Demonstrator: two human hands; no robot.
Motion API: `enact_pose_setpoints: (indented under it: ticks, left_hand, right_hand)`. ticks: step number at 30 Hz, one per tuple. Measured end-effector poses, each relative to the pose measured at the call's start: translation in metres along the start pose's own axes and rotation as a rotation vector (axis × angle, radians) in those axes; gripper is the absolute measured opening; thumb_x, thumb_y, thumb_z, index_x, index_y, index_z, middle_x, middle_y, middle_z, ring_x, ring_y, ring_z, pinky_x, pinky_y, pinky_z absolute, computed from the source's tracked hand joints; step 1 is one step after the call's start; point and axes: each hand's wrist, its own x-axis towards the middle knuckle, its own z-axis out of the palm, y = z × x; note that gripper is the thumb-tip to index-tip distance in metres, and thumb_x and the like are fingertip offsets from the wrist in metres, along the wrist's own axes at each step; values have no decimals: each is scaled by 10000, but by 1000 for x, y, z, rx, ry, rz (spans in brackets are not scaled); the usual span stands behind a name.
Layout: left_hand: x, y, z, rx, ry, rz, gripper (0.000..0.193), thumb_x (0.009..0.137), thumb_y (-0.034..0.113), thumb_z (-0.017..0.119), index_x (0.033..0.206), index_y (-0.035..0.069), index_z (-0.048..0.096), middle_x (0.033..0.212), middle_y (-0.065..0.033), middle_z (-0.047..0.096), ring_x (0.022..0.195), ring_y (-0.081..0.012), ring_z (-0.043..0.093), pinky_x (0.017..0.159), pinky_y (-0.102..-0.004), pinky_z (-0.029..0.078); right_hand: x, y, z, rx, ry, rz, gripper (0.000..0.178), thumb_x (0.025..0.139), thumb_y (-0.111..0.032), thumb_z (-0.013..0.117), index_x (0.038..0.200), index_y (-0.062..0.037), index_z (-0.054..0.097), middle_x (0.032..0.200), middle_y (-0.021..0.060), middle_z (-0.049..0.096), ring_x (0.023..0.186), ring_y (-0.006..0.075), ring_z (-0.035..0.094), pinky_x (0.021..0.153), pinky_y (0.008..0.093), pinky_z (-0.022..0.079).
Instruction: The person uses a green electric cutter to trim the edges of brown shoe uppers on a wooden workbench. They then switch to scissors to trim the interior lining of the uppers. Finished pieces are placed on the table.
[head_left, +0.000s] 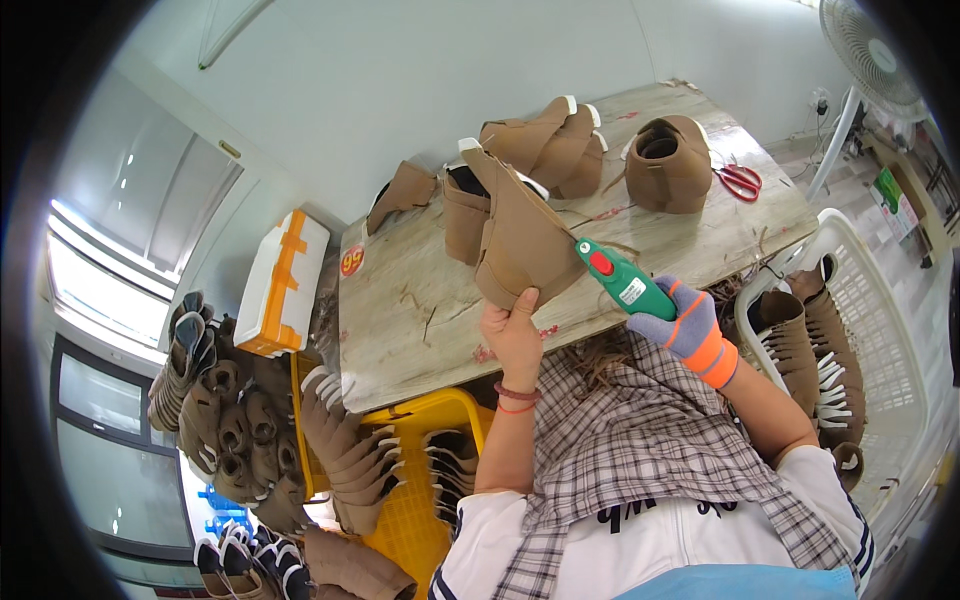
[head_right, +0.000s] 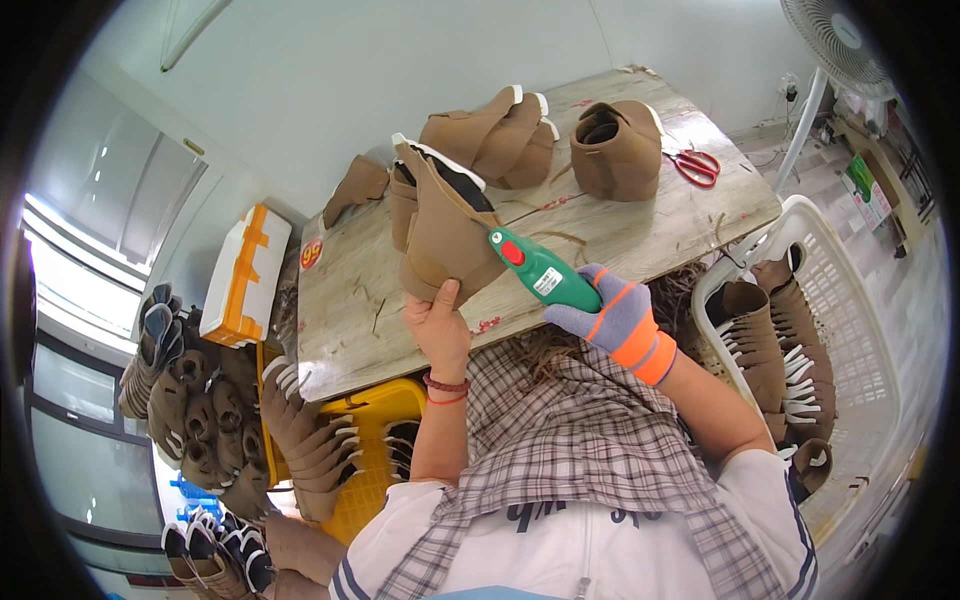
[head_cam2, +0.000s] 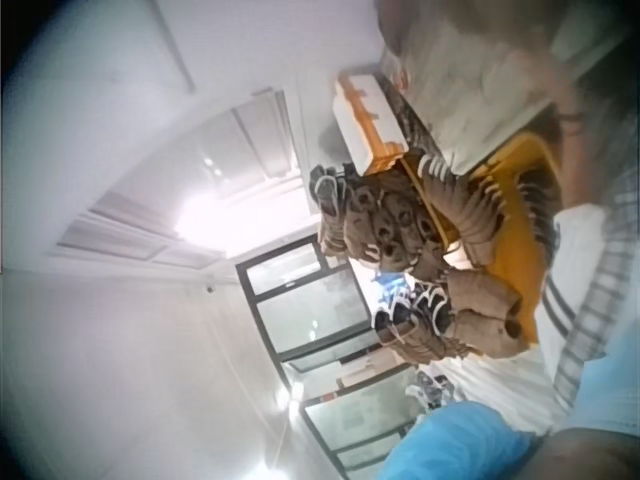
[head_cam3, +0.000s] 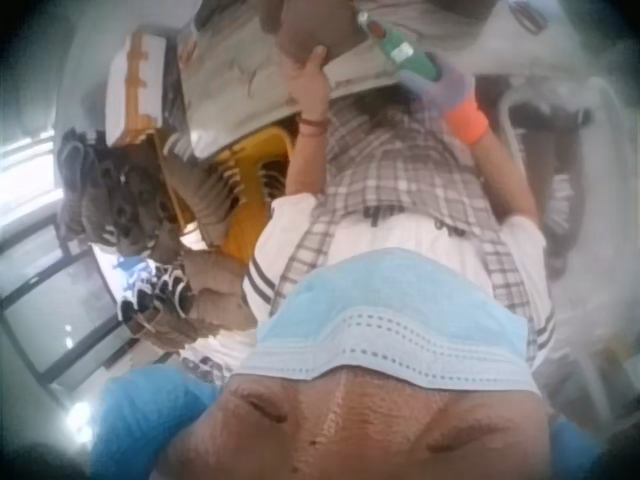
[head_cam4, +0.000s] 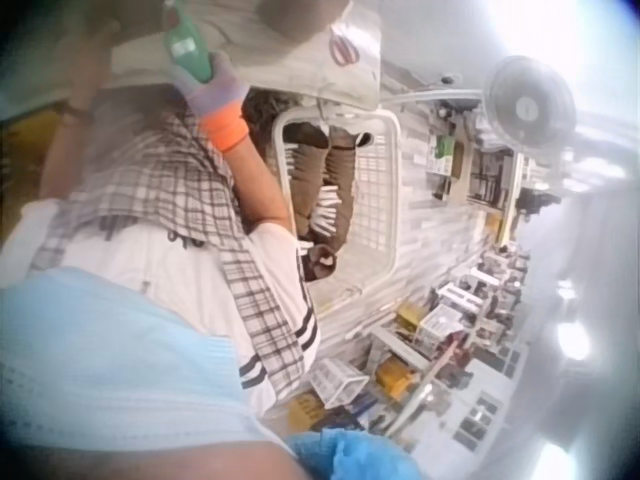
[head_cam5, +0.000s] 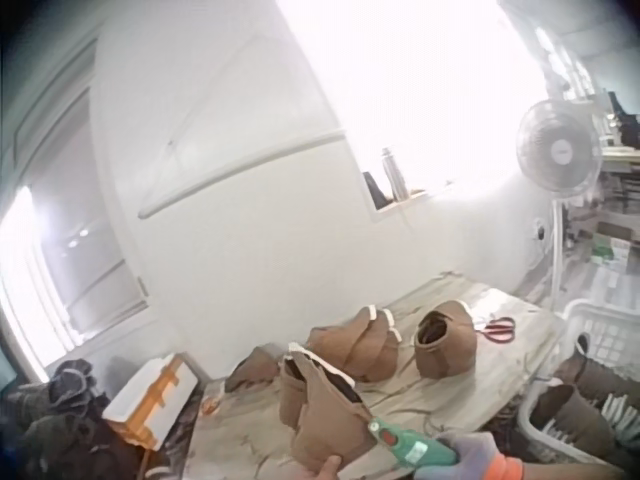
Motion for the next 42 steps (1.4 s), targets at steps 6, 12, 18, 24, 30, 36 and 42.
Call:
enact_pose_setpoints:
  ticks: [6, 12, 18, 24, 30, 36, 42]
  left_hand:
    - [-13, -18, -6, 429, -125, 43, 146, 865, 42, 678, 998, -19, 672, 966, -51, 680, 852, -99, 583, 759, -253, 467]
    - [-14, -37, -18, 731, -325, 272, 129, 862, 29, 662, 986, -3, 680, 924, -113, 671, 827, -175, 608, 727, -285, 472]
    - [-11, -43, -24, 829, -464, 558, 155, 838, 18, 651, 991, 13, 676, 981, -148, 657, 873, -307, 617, 745, -339, 487]
    - [-15, -5, -14, 565, -389, -94, 274, 876, 50, 612, 1147, 10, 608, 1168, -156, 617, 1061, -310, 590, 865, -368, 477]
    - [57, 50, -5, -407, -95, -392, 381, 971, 152, 507, 1279, -70, 475, 1293, -171, 548, 1165, -295, 551, 1006, -422, 443]
    - [90, 41, -45, -668, -43, -683, 356, 990, 132, 454, 1289, -61, 469, 1301, -196, 542, 1187, -314, 542, 1010, -457, 455]
    - [91, 32, -53, -739, 25, -767, 338, 984, 116, 462, 1277, -52, 476, 1288, -199, 551, 1170, -316, 556, 991, -471, 473]
  right_hand:
    - [3, -12, -8, 123, 39, 79, 528, 693, -418, 832, 989, -26, 640, 698, 47, 647, 623, 78, 577, 590, 270, 490]
    - [5, -24, -18, 222, 19, 154, 491, 719, -400, 821, 973, -21, 639, 690, 18, 623, 623, 56, 540, 577, 248, 474]
    - [11, -19, -27, 217, 63, 126, 430, 753, -355, 804, 953, -15, 635, 691, 11, 610, 616, 40, 525, 558, 232, 454]
    - [17, -12, -43, 241, 110, 113, 407, 762, -316, 797, 980, -11, 639, 721, 10, 623, 628, 60, 540, 576, 240, 465]
    - [-2, 8, -54, -192, 116, -66, 492, 686, -372, 830, 992, -24, 664, 782, 111, 688, 680, 163, 655, 647, 303, 525]
    - [-12, 22, -51, -562, 160, -365, 500, 600, -474, 836, 854, -70, 686, 690, 127, 650, 638, 312, 641, 602, 375, 519]
    - [-12, 23, -50, -556, 75, -364, 477, 600, -470, 833, 808, -74, 667, 677, 116, 639, 614, 312, 624, 574, 373, 507]
